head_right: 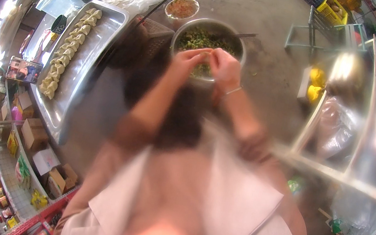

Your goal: The person fills round dough wrappers with a green vegetable mixture, folds and pleats each dumpling by hand, and places the finished dumplings in a row on a metal tray. The process repeats continuously throughout the clip.

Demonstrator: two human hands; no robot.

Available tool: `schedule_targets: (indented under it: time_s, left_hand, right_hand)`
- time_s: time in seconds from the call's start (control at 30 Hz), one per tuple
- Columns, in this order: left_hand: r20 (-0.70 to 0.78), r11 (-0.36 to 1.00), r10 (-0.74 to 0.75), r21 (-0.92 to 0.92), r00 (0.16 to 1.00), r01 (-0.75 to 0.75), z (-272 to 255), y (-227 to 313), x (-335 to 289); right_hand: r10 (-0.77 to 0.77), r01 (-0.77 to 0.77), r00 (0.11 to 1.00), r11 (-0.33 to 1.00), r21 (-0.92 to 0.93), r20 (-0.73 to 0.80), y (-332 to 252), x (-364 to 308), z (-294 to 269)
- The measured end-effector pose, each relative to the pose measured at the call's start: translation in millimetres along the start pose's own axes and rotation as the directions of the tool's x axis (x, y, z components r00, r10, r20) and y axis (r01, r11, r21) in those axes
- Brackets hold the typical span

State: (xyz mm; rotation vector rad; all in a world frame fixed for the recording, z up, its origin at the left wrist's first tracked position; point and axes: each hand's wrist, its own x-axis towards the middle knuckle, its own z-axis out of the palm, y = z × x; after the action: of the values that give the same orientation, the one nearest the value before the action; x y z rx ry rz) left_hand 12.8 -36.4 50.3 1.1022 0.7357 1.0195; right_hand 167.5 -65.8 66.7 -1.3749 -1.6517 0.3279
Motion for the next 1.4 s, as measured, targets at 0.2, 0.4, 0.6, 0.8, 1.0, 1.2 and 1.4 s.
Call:
schedule_targets:
  time_s: [0.2, 0.4, 0.6, 0.8, 1.0, 1.2, 1.4]
  left_hand:
    - [0.005, 0.998, -0.04, -0.041, 0.999, 0.04, -1.3, -2.8, 0.8]
    - [0.022, 0.991, -0.074, -0.111, 0.997, 0.076, -1.7, -4.8, 2.3]
    - [-0.036, 0.977, -0.07, -0.207, 0.997, 0.061, -2.0, -8.9, 3.8]
    - [-0.044, 0.963, -0.091, -0.259, 0.995, 0.077, -5.5, -12.6, 5.7]
    - [-0.019, 0.968, -0.091, -0.238, 0.996, 0.084, -6.4, -11.4, 5.5]
    - [-0.076, 0.927, -0.168, -0.352, 0.983, 0.131, -3.2, -7.0, 4.5]
    - [-0.007, 0.849, -0.178, -0.507, 0.984, 0.15, -8.3, -7.5, 4.8]
  right_hand:
    - [0.344, -0.385, 0.922, 0.863, 0.327, 0.178, 8.4, 2.2, -1.0]
    - [0.392, -0.49, 0.871, 0.712, 0.503, 0.295, 11.4, 3.3, -3.7]
    - [0.311, -0.345, 0.933, 0.917, 0.203, 0.18, 10.7, -0.2, -0.5]
    - [0.302, -0.362, 0.928, 0.87, 0.334, 0.219, 5.5, 1.8, -3.5]
    - [0.402, -0.508, 0.858, 0.755, 0.415, 0.319, 5.5, 1.8, -4.7]
    - [0.484, -0.545, 0.824, 0.533, 0.647, 0.295, 11.3, -3.1, 2.5]
    - [0.505, -0.527, 0.797, 0.315, 0.79, 0.331, 20.5, -4.3, -2.9]
